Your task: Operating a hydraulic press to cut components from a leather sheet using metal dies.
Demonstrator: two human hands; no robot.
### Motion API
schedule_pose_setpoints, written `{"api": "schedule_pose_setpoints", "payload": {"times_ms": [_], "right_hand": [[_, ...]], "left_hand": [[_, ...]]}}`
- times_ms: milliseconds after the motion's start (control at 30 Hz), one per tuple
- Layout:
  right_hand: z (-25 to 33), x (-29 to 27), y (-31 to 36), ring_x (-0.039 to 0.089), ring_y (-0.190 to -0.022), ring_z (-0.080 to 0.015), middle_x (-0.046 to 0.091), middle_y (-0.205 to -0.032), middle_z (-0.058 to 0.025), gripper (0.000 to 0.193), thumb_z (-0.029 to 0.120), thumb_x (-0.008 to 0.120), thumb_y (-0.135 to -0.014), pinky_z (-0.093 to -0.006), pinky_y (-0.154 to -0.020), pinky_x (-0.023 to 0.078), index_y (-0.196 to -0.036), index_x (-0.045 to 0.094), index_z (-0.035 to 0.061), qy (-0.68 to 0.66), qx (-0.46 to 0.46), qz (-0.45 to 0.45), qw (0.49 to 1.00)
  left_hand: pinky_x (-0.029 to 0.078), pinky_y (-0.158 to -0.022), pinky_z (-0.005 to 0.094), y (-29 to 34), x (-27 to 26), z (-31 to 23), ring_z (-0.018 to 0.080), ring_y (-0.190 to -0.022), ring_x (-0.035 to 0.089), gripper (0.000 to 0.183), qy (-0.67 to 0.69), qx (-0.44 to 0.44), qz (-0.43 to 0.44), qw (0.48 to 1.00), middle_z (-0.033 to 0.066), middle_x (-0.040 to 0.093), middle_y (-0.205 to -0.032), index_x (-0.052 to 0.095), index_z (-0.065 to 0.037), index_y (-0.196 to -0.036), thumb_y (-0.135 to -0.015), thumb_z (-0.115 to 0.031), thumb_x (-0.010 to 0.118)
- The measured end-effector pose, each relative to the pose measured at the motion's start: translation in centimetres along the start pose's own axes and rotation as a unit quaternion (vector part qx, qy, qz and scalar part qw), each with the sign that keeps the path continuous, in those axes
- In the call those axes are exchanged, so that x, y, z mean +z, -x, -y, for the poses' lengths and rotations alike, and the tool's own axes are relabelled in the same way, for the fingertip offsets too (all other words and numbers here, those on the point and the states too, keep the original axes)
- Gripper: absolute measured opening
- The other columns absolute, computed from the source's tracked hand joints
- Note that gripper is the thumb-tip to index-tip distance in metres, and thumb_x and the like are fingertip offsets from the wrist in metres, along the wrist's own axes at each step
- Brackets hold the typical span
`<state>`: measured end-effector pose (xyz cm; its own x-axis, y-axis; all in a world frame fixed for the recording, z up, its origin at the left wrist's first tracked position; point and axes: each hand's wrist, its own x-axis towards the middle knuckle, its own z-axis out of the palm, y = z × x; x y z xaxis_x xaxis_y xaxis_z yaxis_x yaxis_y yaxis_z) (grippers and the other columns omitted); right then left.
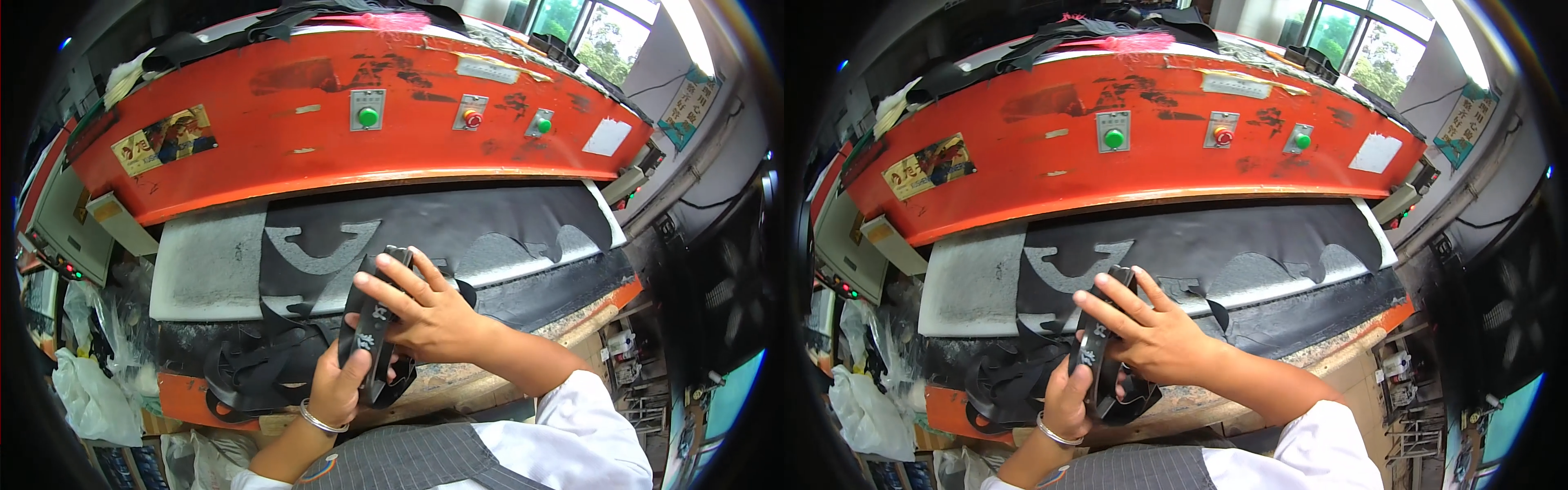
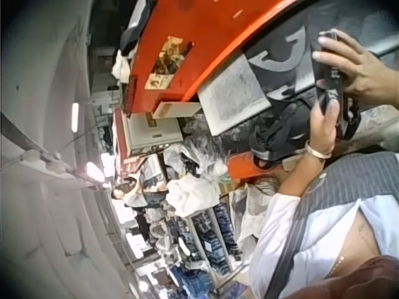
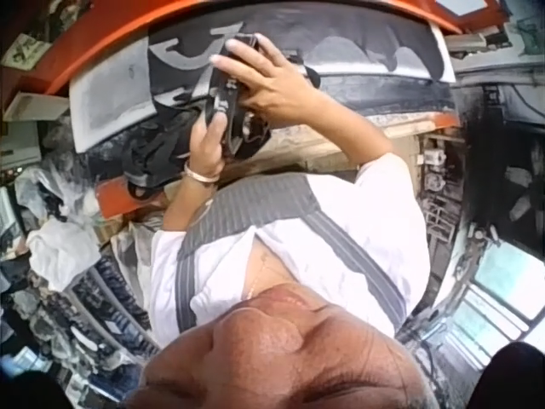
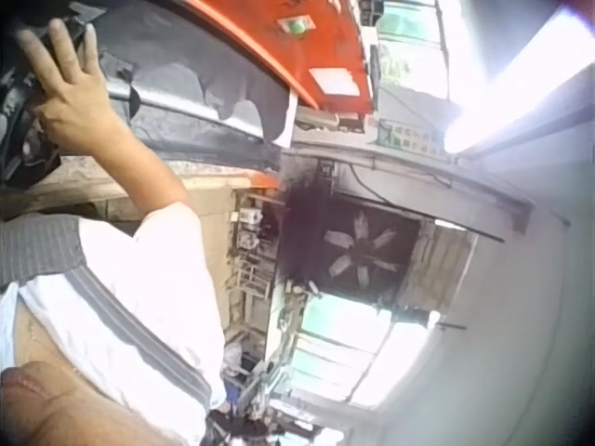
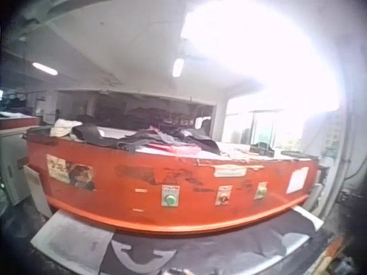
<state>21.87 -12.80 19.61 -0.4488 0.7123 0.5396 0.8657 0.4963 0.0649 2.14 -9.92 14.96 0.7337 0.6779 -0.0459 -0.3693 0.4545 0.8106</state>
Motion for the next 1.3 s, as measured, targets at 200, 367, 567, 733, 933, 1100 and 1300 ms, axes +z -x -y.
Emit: {"api": "schedule_pose_setpoints", "payload": {"times_ms": [200,367,567,733,933,1100,1300], "right_hand": [[-1.2,0.9,1.8,0.053,-0.124,-0.0247,0.054,-0.135,-0.0041,0.006,0.028,0.061,-0.073,-0.0520,-0.115,0.022,-0.071,0.066,0.0244,0.111,-0.107,-0.069,0.986],[-4.6,-0.4,1.5,0.056,-0.106,-0.0307,0.056,-0.117,-0.0141,0.018,0.026,0.065,-0.069,-0.0472,-0.096,0.045,-0.081,0.071,0.0133,0.019,-0.096,0.040,0.994],[-11.7,3.2,3.3,0.059,-0.091,-0.0270,0.059,-0.095,-0.0098,0.027,0.036,0.071,-0.078,-0.0409,-0.071,0.052,-0.076,0.072,0.0092,-0.054,0.155,0.070,0.984],[-16.1,8.2,2.0,0.056,-0.102,-0.0289,0.059,-0.095,-0.0125,0.035,0.040,0.065,-0.083,-0.0421,-0.082,0.051,-0.080,0.075,0.0066,-0.030,0.351,0.153,0.923],[-17.7,13.1,-2.2,0.049,-0.117,-0.0283,0.060,-0.113,-0.0107,0.034,0.037,0.063,-0.083,-0.0398,-0.096,0.048,-0.091,0.076,0.0062,-0.075,0.435,0.242,0.864],[-18.8,15.2,-3.2,0.050,-0.115,-0.0297,0.059,-0.117,-0.0098,0.032,0.035,0.064,-0.082,-0.0399,-0.095,0.048,-0.090,0.075,0.0054,-0.061,0.434,0.227,0.870],[-19.6,15.8,-3.2,0.054,-0.110,-0.0312,0.060,-0.115,-0.0101,0.032,0.035,0.066,-0.081,-0.0405,-0.093,0.049,-0.091,0.075,0.0060,-0.057,0.424,0.223,0.876]], "left_hand": [[0.058,-0.071,0.0378,-0.2,-0.4,0.6,0.0262,-0.076,0.069,0.049,0.145,-0.111,-0.042,0.982,0.0215,0.067,-0.096,0.055,0.005,-0.118,-0.104,-0.038,0.037],[0.048,-0.050,0.0325,-1.1,-4.4,1.2,0.0189,-0.052,0.055,0.042,0.037,-0.050,-0.257,0.964,0.0076,0.061,-0.067,0.059,-0.001,-0.100,-0.102,-0.040,0.045],[0.045,-0.045,0.0327,4.3,-16.3,-4.0,0.0191,-0.048,0.056,0.044,-0.241,-0.160,-0.343,0.893,0.0087,0.059,-0.065,0.060,0.002,-0.097,-0.100,-0.040,0.050],[0.049,-0.090,0.0412,7.3,-18.0,-7.7,0.0377,-0.096,0.064,0.045,-0.803,0.019,-0.320,0.502,0.0203,0.067,-0.100,0.061,0.006,-0.117,-0.083,-0.022,0.070],[0.048,-0.089,0.0381,-4.4,-13.7,-10.2,0.0321,-0.097,0.064,0.036,-0.656,0.075,-0.273,0.699,0.0178,0.067,-0.104,0.066,0.001,-0.110,-0.079,-0.016,0.073],[0.049,-0.083,0.0365,-14.3,-16.5,-7.2,0.0273,-0.089,0.063,0.036,-0.658,0.085,-0.202,0.721,0.0118,0.066,-0.094,0.068,-0.003,-0.109,-0.075,-0.012,0.076],[0.047,-0.082,0.0375,-20.0,-20.9,-3.3,0.0293,-0.088,0.059,0.027,-0.726,0.129,-0.147,0.659,0.0105,0.064,-0.088,0.073,-0.004,-0.097,-0.072,-0.014,0.078]]}}
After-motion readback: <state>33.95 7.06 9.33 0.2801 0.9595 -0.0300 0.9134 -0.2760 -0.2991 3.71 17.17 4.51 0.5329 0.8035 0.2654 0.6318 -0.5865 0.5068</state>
